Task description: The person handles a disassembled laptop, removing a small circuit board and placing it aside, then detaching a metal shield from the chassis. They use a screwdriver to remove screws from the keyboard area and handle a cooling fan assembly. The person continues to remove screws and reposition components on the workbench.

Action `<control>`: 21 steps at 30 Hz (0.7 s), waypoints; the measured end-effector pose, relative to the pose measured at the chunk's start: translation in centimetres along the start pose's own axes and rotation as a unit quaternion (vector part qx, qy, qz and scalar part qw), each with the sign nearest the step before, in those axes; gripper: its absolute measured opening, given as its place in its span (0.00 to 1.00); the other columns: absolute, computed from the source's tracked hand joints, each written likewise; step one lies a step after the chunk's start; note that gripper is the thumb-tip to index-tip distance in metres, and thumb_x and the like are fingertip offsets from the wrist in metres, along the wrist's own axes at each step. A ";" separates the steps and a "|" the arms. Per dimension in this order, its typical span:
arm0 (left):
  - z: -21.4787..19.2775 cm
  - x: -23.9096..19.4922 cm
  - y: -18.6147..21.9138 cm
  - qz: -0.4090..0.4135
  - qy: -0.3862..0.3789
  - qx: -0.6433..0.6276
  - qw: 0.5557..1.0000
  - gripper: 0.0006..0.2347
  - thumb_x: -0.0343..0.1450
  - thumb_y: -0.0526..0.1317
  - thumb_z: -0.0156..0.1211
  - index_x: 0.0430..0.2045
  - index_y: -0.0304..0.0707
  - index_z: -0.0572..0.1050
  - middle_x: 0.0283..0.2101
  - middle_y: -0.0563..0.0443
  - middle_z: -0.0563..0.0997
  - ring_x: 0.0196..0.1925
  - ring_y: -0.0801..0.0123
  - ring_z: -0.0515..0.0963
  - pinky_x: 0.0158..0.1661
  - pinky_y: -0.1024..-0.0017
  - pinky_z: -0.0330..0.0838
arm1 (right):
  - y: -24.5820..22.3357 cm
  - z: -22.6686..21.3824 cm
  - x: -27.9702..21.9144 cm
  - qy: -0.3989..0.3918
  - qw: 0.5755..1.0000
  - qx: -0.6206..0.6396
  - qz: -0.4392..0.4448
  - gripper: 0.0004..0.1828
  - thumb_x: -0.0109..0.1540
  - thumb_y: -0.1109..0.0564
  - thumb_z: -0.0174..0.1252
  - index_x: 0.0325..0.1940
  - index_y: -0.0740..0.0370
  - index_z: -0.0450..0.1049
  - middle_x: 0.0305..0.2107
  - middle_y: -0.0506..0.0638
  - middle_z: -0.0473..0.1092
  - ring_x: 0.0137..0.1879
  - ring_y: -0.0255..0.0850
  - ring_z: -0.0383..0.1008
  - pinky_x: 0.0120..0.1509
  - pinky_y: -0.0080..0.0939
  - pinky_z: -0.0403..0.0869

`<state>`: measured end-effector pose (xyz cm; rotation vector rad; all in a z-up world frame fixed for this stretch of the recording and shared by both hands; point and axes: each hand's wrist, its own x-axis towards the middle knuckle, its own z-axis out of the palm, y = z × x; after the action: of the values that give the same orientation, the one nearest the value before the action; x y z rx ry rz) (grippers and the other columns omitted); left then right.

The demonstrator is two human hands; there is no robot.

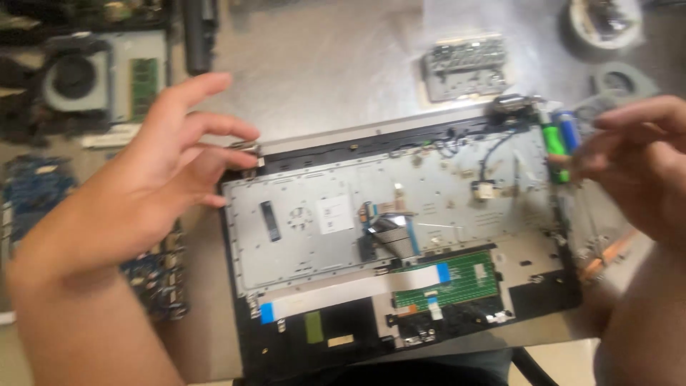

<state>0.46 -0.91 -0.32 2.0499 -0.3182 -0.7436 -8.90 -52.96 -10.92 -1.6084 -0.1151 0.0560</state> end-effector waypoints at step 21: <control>0.0 0.6 -0.9 -0.044 0.005 0.021 0.999 0.38 0.65 0.59 0.41 0.74 0.49 0.50 0.64 0.51 0.75 0.61 0.67 0.82 0.47 0.64 0.83 | -4.4 3.7 0.8 0.005 1.000 0.007 0.015 0.18 0.70 0.57 0.51 0.63 0.68 0.69 0.38 0.55 0.74 0.45 0.41 0.79 0.49 0.36 0.80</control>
<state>0.92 -0.72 -1.25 2.1183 -0.2414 -0.7848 -8.69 -49.06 -6.66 -1.5965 -0.0827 0.0706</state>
